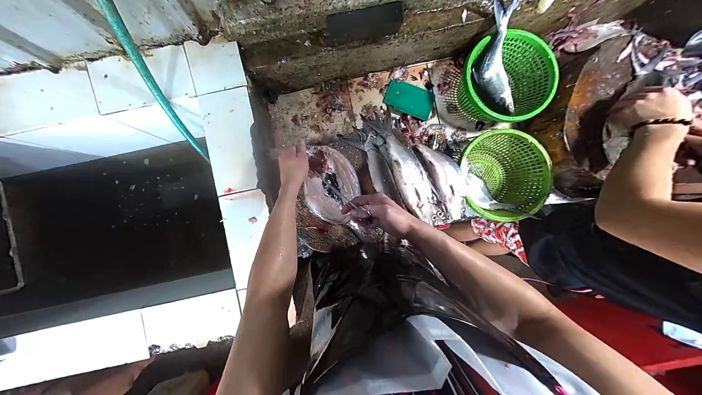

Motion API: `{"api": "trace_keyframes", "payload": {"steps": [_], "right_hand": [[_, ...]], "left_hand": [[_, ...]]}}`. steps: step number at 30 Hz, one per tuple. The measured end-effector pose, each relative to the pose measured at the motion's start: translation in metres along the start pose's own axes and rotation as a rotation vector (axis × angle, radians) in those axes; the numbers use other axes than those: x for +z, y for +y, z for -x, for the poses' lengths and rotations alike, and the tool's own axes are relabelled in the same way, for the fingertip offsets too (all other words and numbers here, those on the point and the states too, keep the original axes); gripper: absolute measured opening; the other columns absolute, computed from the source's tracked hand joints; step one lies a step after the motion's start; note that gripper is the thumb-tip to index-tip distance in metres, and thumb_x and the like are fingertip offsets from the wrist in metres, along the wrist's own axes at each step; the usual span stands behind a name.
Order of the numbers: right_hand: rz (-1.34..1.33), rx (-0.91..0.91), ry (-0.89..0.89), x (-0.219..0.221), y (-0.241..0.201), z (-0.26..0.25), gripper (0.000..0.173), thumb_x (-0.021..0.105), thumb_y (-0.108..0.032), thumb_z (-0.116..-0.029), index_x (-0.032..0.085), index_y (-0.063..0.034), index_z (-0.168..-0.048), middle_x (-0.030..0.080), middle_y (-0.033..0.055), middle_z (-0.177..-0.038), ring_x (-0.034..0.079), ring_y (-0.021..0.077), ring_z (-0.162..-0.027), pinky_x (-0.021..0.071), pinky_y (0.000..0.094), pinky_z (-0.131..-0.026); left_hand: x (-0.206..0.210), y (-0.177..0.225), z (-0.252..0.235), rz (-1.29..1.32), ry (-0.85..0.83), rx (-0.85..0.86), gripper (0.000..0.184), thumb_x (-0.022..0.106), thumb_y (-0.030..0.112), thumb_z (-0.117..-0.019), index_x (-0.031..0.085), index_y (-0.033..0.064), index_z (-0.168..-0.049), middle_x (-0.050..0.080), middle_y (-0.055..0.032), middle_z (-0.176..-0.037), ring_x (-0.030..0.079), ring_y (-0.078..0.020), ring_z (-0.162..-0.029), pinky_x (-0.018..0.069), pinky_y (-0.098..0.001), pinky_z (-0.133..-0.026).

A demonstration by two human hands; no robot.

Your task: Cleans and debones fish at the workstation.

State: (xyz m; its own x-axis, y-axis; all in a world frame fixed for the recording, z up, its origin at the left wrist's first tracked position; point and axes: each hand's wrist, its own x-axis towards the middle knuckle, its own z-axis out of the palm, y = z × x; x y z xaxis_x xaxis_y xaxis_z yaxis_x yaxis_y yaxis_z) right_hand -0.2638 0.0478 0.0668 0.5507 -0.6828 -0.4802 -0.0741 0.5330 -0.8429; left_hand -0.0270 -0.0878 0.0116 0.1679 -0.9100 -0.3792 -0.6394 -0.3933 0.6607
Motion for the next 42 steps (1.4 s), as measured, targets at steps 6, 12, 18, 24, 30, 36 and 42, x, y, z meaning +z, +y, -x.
{"api": "trace_keyframes", "payload": {"steps": [6,12,18,24,30,36,42], "right_hand": [[-0.036,0.079,0.025,0.007,0.003,-0.007,0.041,0.038,-0.028,-0.1082,0.069,-0.0015,-0.117,0.067,0.0062,-0.085,0.061,0.0126,-0.067,0.0555,0.0304,-0.067],[-0.182,-0.008,0.044,0.014,0.029,-0.016,0.041,0.039,-0.028,-0.1054,0.067,-0.0001,-0.117,0.066,0.0043,-0.086,0.063,0.0124,-0.072,0.0561,0.0325,-0.074],[-0.268,-0.058,0.037,0.020,0.041,-0.022,0.037,0.043,-0.026,-0.1041,0.066,0.0001,-0.117,0.066,0.0034,-0.086,0.062,0.0113,-0.072,0.0548,0.0308,-0.072],[0.360,-0.029,0.197,0.018,0.035,-0.024,0.033,0.063,-0.010,-0.0923,0.069,-0.0068,-0.124,0.075,0.0083,-0.104,0.072,0.0161,-0.088,0.0607,0.0398,-0.083],[0.684,-0.252,0.325,0.005,0.057,-0.018,0.036,0.066,-0.009,-0.0892,0.070,-0.0053,-0.125,0.074,0.0094,-0.102,0.071,0.0182,-0.088,0.0602,0.0409,-0.085],[0.118,-0.283,0.160,-0.006,0.016,0.004,0.027,0.062,-0.003,-0.0942,0.070,-0.0010,-0.120,0.073,0.0091,-0.099,0.069,0.0155,-0.084,0.0609,0.0355,-0.078],[-0.121,-0.168,0.187,-0.010,-0.033,-0.003,0.024,0.062,-0.009,-0.0972,0.069,-0.0030,-0.119,0.068,0.0065,-0.090,0.059,0.0109,-0.069,0.0557,0.0301,-0.067]], "left_hand": [[0.009,0.002,0.011,0.344,0.031,-0.159,0.055,0.042,0.047,-0.1091,0.065,-0.0010,-0.123,0.064,-0.0236,-0.124,0.061,-0.0332,-0.118,0.0465,-0.0562,-0.101],[0.021,0.011,0.023,0.571,0.132,-0.264,0.048,0.048,0.040,-0.1087,0.060,0.0003,-0.132,0.063,-0.0201,-0.130,0.060,-0.0283,-0.123,0.0474,-0.0501,-0.105],[0.026,0.013,0.026,0.479,0.165,-0.378,0.055,0.041,0.045,-0.1096,0.067,-0.0028,-0.112,0.066,-0.0223,-0.110,0.063,-0.0318,-0.104,0.0493,-0.0539,-0.090],[0.031,0.018,0.034,0.496,0.145,-0.366,0.057,0.038,0.047,-0.1102,0.066,-0.0030,-0.112,0.066,-0.0231,-0.114,0.062,-0.0325,-0.109,0.0495,-0.0546,-0.093],[0.031,0.004,0.057,0.648,-0.078,-0.442,0.037,0.045,0.025,-0.1100,0.057,0.0021,-0.137,0.062,-0.0185,-0.133,0.060,-0.0261,-0.121,0.0497,-0.0453,-0.102],[0.041,0.010,0.055,0.192,0.471,0.169,0.047,0.041,0.033,-0.1115,0.069,-0.0014,-0.097,0.069,-0.0159,-0.082,0.069,-0.0280,-0.079,0.0560,-0.0471,-0.077],[0.027,0.014,0.039,0.297,0.053,0.385,0.040,0.053,0.035,-0.1068,0.060,-0.0017,-0.122,0.069,-0.0158,-0.103,0.069,-0.0234,-0.095,0.0575,-0.0427,-0.088]]}}
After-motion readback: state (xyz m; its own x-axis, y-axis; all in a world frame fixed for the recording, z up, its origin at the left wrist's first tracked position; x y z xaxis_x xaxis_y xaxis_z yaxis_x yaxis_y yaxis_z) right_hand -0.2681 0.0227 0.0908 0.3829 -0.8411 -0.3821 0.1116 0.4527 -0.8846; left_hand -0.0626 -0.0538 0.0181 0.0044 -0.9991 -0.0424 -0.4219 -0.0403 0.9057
